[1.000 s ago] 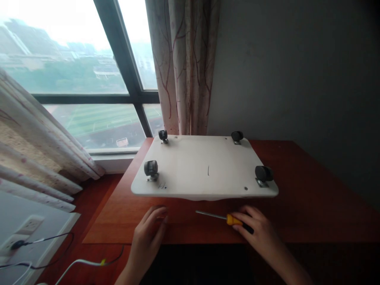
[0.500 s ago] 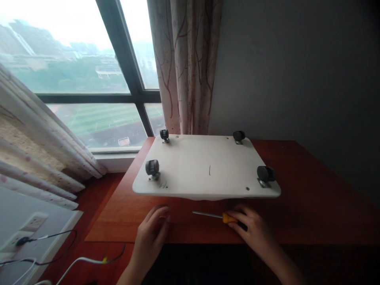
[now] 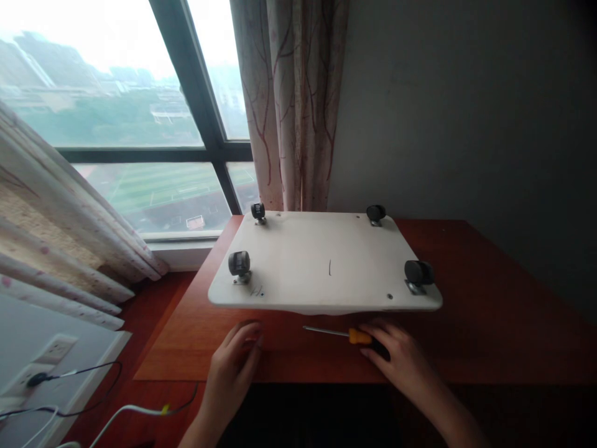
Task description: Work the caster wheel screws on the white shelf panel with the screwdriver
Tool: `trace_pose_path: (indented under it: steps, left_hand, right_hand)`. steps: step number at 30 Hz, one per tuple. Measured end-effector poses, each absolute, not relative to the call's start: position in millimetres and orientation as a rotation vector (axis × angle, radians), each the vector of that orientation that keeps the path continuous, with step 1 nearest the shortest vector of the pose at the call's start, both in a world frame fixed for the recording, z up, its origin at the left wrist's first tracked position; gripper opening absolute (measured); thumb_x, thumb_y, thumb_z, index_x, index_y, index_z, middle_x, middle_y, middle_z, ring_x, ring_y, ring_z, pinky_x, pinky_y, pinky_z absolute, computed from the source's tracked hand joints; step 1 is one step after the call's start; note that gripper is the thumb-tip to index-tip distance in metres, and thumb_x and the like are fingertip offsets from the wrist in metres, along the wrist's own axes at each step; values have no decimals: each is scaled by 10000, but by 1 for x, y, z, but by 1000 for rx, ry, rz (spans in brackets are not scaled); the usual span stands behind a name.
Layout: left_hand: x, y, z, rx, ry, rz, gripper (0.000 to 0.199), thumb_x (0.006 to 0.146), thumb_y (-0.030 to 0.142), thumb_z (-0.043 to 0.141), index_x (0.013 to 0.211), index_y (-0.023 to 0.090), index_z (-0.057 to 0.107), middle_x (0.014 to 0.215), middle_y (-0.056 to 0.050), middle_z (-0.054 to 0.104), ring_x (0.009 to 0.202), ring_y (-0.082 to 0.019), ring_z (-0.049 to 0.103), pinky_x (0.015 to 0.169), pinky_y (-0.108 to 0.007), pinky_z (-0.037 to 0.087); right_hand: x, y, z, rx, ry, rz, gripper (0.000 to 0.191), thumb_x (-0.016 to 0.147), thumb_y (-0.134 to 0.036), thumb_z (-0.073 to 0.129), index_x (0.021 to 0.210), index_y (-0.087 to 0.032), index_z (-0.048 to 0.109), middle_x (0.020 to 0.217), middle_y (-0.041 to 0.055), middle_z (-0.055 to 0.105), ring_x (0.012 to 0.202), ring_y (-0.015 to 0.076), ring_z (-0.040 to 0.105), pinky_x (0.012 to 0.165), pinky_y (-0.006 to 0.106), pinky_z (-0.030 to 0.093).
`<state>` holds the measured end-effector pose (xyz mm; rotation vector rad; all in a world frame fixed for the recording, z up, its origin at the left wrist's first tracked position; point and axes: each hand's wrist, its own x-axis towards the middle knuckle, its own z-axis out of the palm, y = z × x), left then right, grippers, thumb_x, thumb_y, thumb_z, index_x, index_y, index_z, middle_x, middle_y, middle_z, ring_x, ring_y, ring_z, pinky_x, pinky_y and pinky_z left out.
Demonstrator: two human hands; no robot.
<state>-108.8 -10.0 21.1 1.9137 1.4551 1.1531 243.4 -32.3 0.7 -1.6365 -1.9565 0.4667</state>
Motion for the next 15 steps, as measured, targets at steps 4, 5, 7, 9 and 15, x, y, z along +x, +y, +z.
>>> trace_pose_path:
  steps: [4, 5, 7, 9, 15]
  left_hand:
    - [-109, -8, 23, 1912, 1463, 1185, 172, 932, 259, 580, 1022, 192, 711, 1022, -88, 726, 870, -203, 751, 750, -274, 637]
    - [-109, -7, 23, 1911, 1464, 1190, 173, 929, 258, 582, 1021, 191, 712, 1019, -87, 728, 868, -203, 751, 746, -272, 636]
    - [-110, -6, 23, 1901, 1468, 1186, 177, 927, 264, 583, 1022, 189, 713, 1025, -89, 730, 863, -204, 752, 743, -270, 634]
    - [-111, -5, 23, 1886, 1476, 1162, 187, 934, 276, 579, 1030, 185, 711, 1038, -96, 728, 867, -205, 753, 747, -271, 632]
    - [-120, 1, 18, 1850, 1492, 1130, 198, 941, 316, 585, 1023, 183, 706, 1058, -102, 724, 866, -196, 746, 740, -258, 624]
  right_hand:
    - [245, -33, 1, -1626, -1958, 432, 293, 876, -239, 674, 1156, -260, 758, 1171, 85, 741, 1090, 275, 696, 974, 449, 563]
    - [246, -34, 1, -1622, -1958, 429, 289, 882, -248, 671, 1158, -261, 756, 1176, 85, 741, 1096, 274, 695, 978, 452, 562]
    - [247, -35, 2, -1617, -1955, 429, 284, 896, -266, 666, 1168, -263, 749, 1183, 83, 739, 1101, 272, 694, 988, 457, 560]
    - [248, -36, 2, -1615, -1952, 428, 284, 898, -270, 670, 1172, -262, 747, 1185, 81, 739, 1099, 272, 695, 990, 460, 561]
    - [252, -36, 4, -1599, -1936, 379, 258, 911, -288, 654, 1145, -265, 759, 1189, 81, 743, 1110, 277, 697, 997, 461, 563]
